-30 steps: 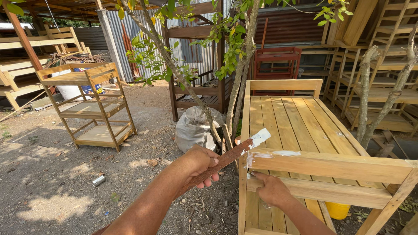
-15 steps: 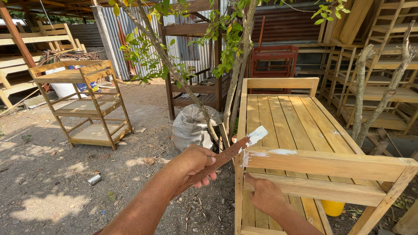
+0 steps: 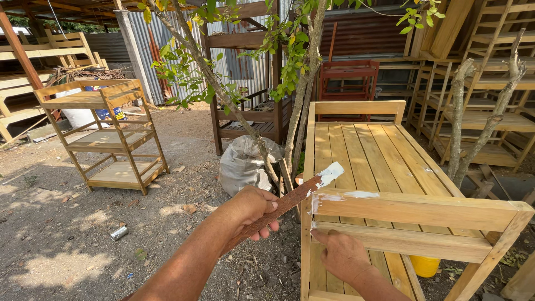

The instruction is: The person holds a flat wooden applicator stick with a white substance and dabs it onto the joints and rails of an unfinished wooden bench frame, working along the front rail and corner joints one spot at a time. They move around the bench to reach different joints, reloading the applicator between spots.

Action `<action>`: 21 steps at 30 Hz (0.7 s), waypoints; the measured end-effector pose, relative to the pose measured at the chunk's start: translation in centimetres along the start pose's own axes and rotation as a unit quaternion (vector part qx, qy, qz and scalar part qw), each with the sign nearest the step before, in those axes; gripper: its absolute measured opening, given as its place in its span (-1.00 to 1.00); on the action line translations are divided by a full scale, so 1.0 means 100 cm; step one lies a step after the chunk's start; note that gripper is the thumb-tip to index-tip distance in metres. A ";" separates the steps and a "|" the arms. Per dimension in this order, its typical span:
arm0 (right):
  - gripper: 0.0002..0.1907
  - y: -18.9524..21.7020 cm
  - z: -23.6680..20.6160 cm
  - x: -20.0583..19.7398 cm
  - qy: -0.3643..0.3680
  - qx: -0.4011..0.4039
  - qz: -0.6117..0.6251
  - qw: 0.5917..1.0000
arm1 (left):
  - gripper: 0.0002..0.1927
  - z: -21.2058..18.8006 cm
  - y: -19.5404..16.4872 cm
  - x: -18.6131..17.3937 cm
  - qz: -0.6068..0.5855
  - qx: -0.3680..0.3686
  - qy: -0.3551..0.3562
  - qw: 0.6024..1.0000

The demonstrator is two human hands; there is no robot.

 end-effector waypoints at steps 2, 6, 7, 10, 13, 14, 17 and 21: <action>-0.37 -0.009 -0.001 -0.004 -0.010 0.031 0.039 0.999 | -0.62 0.000 0.000 -0.001 0.001 0.001 -0.001 1.000; -0.28 -0.028 0.001 -0.005 -0.007 0.090 0.065 0.994 | -0.62 0.001 0.001 -0.001 0.001 0.000 -0.002 1.000; -0.25 -0.029 0.004 -0.004 -0.001 0.093 0.056 0.994 | -0.62 0.001 0.000 0.000 0.000 0.000 -0.002 1.000; -0.24 -0.017 0.011 0.006 0.015 0.063 0.009 0.998 | -0.61 0.002 0.000 0.001 0.003 -0.002 0.004 1.000; -0.24 -0.002 0.015 0.011 0.015 0.027 -0.029 0.999 | -0.62 0.002 0.001 0.001 0.000 -0.002 -0.008 1.000; -0.25 0.002 0.015 0.011 0.011 0.027 -0.031 0.999 | -0.62 0.001 0.001 0.002 0.000 -0.003 -0.008 1.000; -0.28 0.006 0.012 0.005 0.011 0.033 -0.037 0.999 | -0.61 0.000 0.001 0.004 -0.002 -0.006 -0.001 1.000; -0.30 -0.017 0.001 0.002 0.056 0.086 -0.033 0.994 | -0.61 -0.002 0.002 0.005 -0.005 -0.010 0.008 1.000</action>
Point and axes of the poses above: each hand's wrist, its own z-axis towards the middle knuckle, its own x-axis out of the palm, y = z × x, the point moved 9 cm from there along z, towards the middle knuckle, and after that the axes turned 1 degree about -x, right-handed, at the moved point
